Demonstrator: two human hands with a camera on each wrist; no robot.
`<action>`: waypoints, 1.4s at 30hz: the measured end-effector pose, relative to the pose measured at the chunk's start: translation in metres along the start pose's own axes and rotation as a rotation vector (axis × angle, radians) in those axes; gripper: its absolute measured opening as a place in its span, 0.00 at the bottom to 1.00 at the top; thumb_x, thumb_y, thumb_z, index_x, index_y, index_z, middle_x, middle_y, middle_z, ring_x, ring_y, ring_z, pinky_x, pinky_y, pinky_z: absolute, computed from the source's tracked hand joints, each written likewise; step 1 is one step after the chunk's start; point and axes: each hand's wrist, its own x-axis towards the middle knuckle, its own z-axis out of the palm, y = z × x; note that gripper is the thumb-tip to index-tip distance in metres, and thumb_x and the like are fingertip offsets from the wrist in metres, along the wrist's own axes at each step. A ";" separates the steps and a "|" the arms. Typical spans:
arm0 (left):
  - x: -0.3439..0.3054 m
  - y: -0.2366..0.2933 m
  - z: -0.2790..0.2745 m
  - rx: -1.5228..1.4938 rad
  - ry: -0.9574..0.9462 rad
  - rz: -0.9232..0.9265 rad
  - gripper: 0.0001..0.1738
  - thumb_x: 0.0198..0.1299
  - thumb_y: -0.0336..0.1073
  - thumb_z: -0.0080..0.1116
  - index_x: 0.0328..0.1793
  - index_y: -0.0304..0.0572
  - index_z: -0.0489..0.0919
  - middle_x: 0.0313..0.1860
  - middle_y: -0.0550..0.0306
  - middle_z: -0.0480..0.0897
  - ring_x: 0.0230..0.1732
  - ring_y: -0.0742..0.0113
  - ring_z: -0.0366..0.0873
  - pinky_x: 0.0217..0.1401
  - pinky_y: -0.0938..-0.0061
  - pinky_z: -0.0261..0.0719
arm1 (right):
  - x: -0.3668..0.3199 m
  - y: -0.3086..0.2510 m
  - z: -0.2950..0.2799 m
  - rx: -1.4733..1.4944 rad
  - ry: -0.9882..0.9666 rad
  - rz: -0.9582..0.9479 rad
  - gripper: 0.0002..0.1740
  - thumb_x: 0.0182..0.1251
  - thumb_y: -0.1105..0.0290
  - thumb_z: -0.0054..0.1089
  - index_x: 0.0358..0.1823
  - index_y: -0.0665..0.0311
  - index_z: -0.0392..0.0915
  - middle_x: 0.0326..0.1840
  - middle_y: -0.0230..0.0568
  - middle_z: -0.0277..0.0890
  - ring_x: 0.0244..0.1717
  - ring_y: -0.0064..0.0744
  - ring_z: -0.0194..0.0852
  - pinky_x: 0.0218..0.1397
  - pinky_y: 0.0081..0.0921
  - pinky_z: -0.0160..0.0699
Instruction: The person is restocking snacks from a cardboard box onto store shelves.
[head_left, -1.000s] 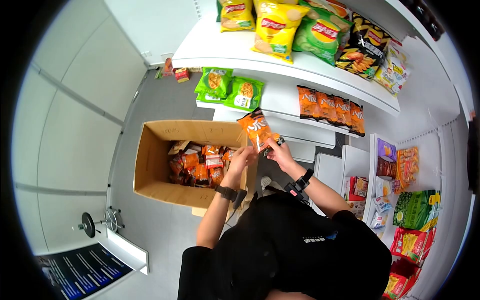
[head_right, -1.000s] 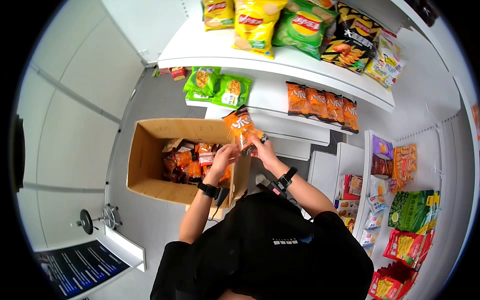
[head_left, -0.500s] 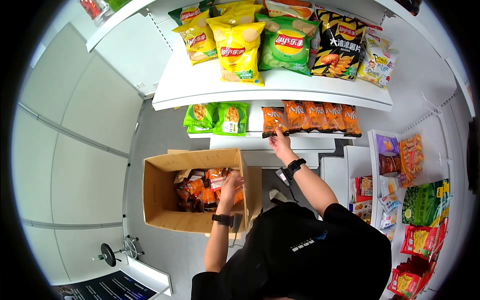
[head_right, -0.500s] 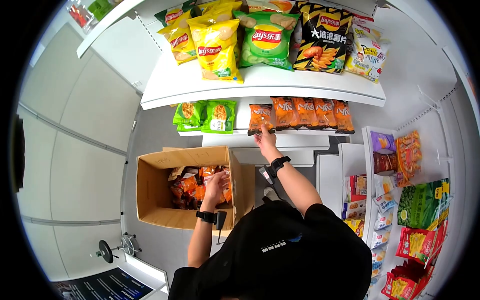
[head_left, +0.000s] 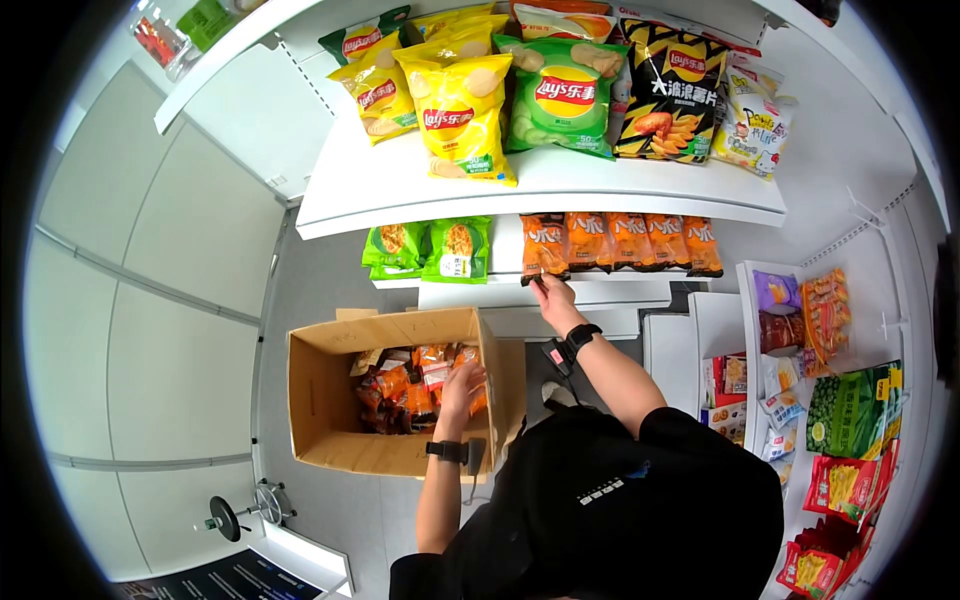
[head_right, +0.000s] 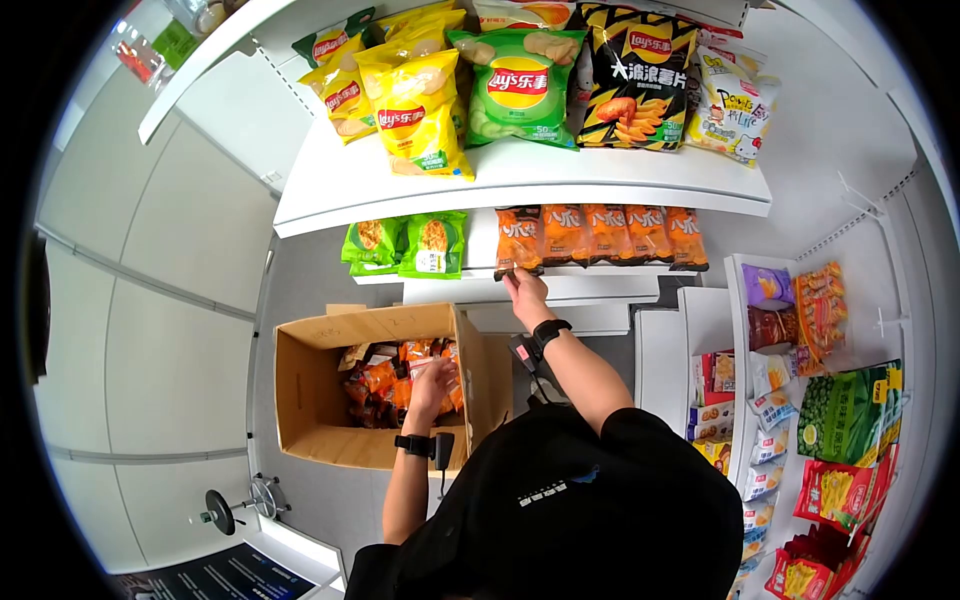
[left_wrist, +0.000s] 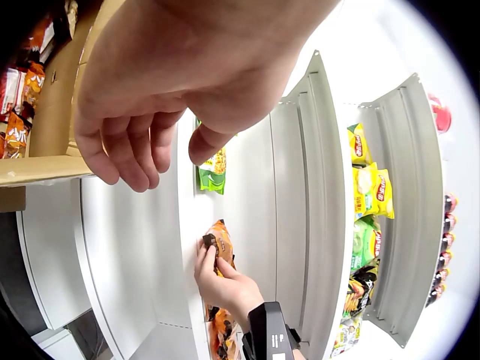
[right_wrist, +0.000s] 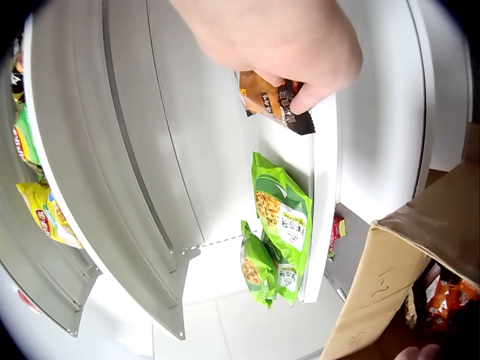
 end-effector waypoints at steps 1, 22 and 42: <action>0.000 0.000 -0.001 0.001 -0.006 0.003 0.19 0.62 0.45 0.48 0.54 0.43 0.73 0.46 0.58 0.78 0.47 0.68 0.75 0.48 0.74 0.70 | 0.002 -0.002 0.002 0.010 0.032 0.000 0.10 0.60 0.76 0.56 0.42 0.69 0.69 0.39 0.40 0.72 0.39 0.31 0.74 0.46 0.26 0.84; -0.003 0.010 -0.013 0.033 0.038 -0.030 0.16 0.63 0.43 0.47 0.50 0.42 0.73 0.45 0.58 0.79 0.45 0.69 0.75 0.46 0.75 0.71 | 0.015 -0.006 0.021 0.001 0.123 -0.105 0.15 0.60 0.77 0.56 0.46 0.73 0.64 0.44 0.49 0.66 0.43 0.39 0.71 0.48 0.31 0.84; -0.006 -0.002 -0.033 0.026 0.091 -0.024 0.17 0.61 0.45 0.49 0.48 0.43 0.76 0.44 0.60 0.79 0.41 0.71 0.74 0.45 0.76 0.71 | 0.003 0.000 0.005 -0.176 0.039 0.089 0.31 0.60 0.56 0.61 0.56 0.70 0.63 0.55 0.52 0.65 0.53 0.47 0.68 0.55 0.41 0.76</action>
